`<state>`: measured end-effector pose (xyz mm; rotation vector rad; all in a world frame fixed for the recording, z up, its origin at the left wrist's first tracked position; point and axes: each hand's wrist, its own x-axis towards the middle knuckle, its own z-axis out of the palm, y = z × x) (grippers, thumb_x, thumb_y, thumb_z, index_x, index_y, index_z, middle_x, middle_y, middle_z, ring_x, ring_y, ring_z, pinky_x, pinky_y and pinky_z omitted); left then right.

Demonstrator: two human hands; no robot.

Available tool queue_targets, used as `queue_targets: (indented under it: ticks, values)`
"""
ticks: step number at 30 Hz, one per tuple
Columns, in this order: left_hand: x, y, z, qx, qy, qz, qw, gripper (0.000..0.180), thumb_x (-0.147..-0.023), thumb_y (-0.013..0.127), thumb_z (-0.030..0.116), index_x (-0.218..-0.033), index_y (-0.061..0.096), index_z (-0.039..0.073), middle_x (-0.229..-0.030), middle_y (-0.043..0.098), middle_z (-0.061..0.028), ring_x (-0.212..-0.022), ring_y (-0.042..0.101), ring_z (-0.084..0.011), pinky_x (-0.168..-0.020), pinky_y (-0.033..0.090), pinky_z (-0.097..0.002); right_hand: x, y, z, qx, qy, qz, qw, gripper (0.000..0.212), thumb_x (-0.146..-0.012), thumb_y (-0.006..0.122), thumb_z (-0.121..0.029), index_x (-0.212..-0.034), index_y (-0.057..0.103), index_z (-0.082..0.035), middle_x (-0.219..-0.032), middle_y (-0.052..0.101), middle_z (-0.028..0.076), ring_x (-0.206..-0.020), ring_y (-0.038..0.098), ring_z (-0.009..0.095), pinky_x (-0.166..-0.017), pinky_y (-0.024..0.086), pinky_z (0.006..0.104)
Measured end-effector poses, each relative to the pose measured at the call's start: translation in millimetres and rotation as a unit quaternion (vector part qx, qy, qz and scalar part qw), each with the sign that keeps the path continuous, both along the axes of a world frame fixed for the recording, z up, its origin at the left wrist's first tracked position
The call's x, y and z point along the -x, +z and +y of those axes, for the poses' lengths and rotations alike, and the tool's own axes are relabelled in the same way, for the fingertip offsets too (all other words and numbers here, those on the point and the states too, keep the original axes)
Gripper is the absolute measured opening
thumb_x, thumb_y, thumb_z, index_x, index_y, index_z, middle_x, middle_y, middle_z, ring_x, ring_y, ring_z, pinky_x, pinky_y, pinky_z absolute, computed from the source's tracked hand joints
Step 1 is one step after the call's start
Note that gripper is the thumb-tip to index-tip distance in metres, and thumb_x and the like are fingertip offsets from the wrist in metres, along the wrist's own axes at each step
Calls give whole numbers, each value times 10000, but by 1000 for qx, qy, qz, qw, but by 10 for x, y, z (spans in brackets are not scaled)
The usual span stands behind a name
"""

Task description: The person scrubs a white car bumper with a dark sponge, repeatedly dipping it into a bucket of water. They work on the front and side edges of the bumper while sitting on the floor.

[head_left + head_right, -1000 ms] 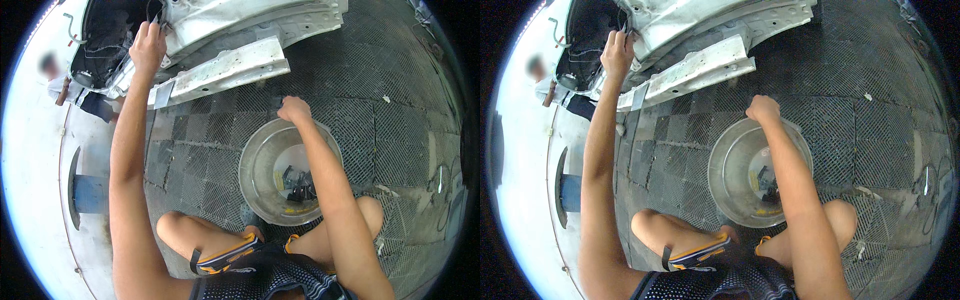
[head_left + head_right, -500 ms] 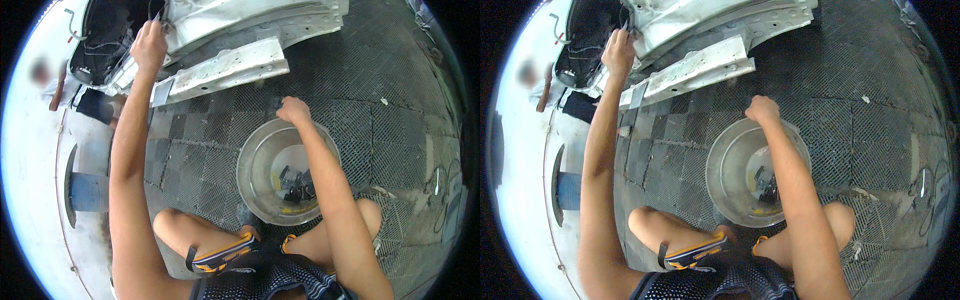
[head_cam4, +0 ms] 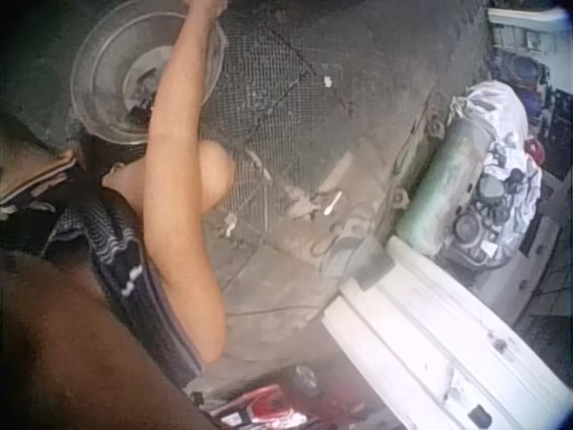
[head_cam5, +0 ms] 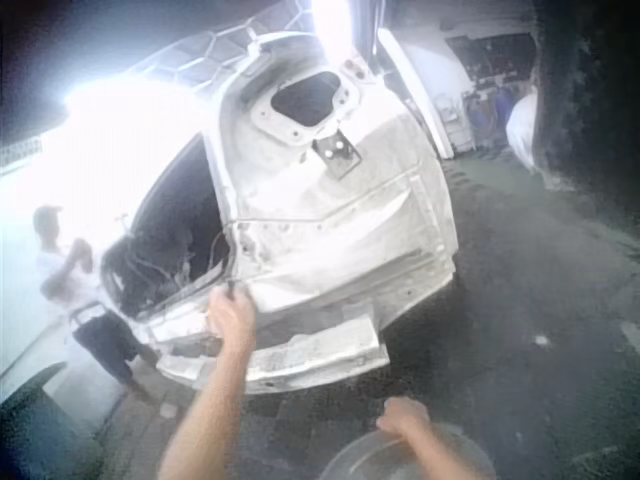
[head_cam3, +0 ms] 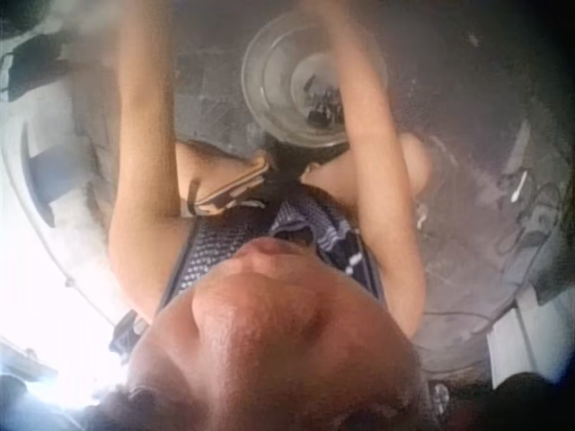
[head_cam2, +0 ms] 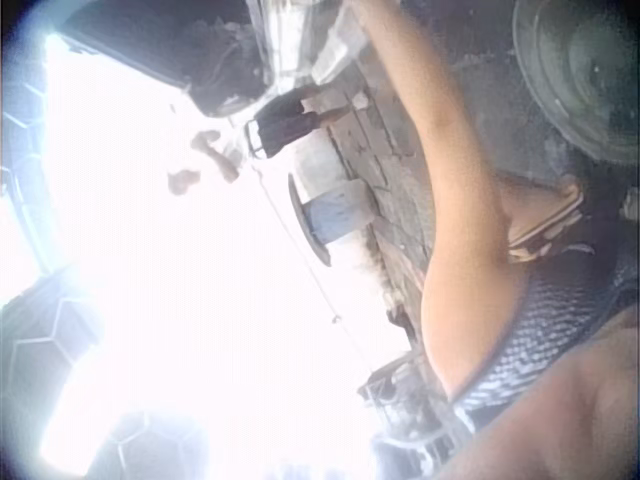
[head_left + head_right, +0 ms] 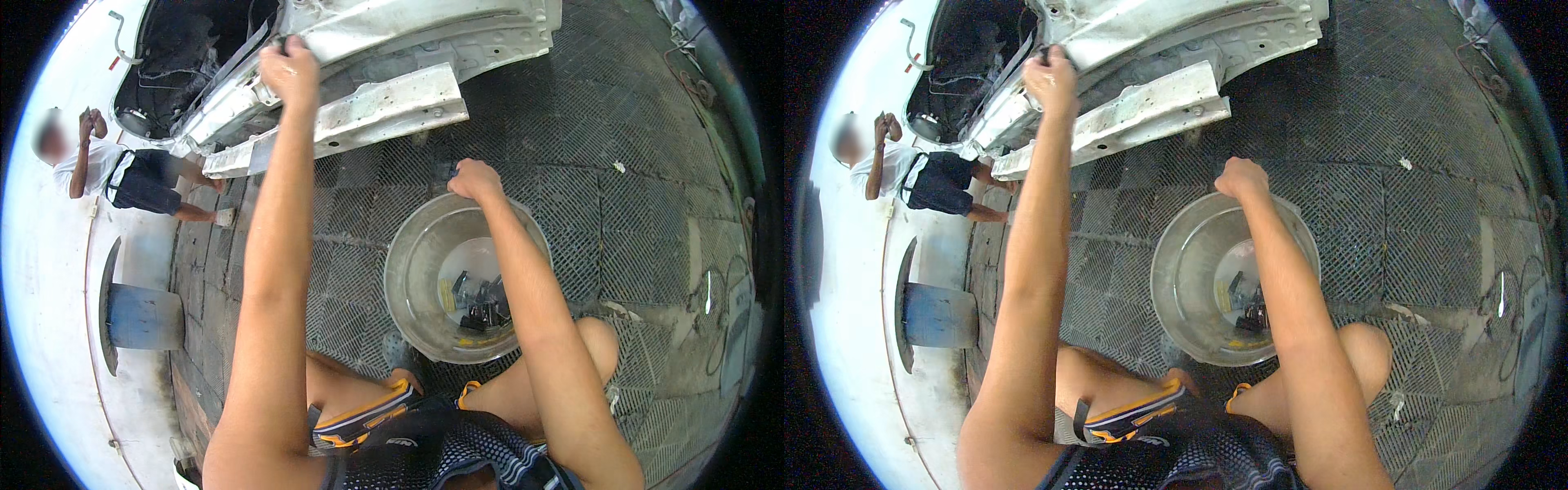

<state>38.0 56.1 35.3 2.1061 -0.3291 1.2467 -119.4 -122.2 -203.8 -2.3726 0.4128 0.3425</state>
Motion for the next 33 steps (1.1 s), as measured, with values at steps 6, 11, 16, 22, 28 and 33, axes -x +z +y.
queue_targets:
  ticks: [6,11,16,22,28,33]
  values:
    - [-116,74,-152,210,-173,2,962,353,-905,744,231,-933,604,-92,-822,630,-218,-775,624,-355,-780,504,-467,37,6,94,6,4,-14,1000,450,-836,639,-212,-1241,718,-33,-1322,676,221,-1232,654,376,-1032,528,463]
    - [14,83,-499,211,-154,-92,961,325,-927,733,207,-918,583,-82,-810,623,-222,-759,609,-343,-771,500,-465,41,-52,-41,8,14,-1,1000,491,-820,666,-244,-1265,709,-40,-1331,669,221,-1238,649,375,-1044,520,457]
    - [81,121,-432,6,-117,-163,980,373,-934,745,283,-950,619,-67,-850,658,-245,-821,643,-398,-785,503,-457,27,-71,38,9,19,-7,1000,513,-813,654,-251,-1279,701,-41,-1352,660,207,-1253,637,374,-1046,518,458]
    - [525,-218,-34,-70,-146,109,981,241,-966,673,234,-969,652,-6,-860,696,-257,-826,680,-467,-746,519,-518,67,-237,-272,61,83,-3,995,540,-816,599,-274,-1282,682,-14,-1364,636,229,-1263,618,392,-1064,504,469]
    - [1076,-1151,831,-305,-352,115,877,160,-898,739,190,-961,731,44,-927,698,-156,-912,646,-346,-833,522,-448,670,183,-256,168,24,-43,985,494,-810,706,-277,-1271,695,-101,-1278,672,214,-1130,685,386,-962,555,482]
    - [951,-1631,1699,-299,-365,323,820,187,-939,685,187,-1008,696,13,-921,696,-210,-876,683,-414,-739,532,-475,945,830,-90,216,-6,-195,957,315,-784,754,-247,-1068,730,-113,-1002,692,176,-976,704,391,-827,565,508]
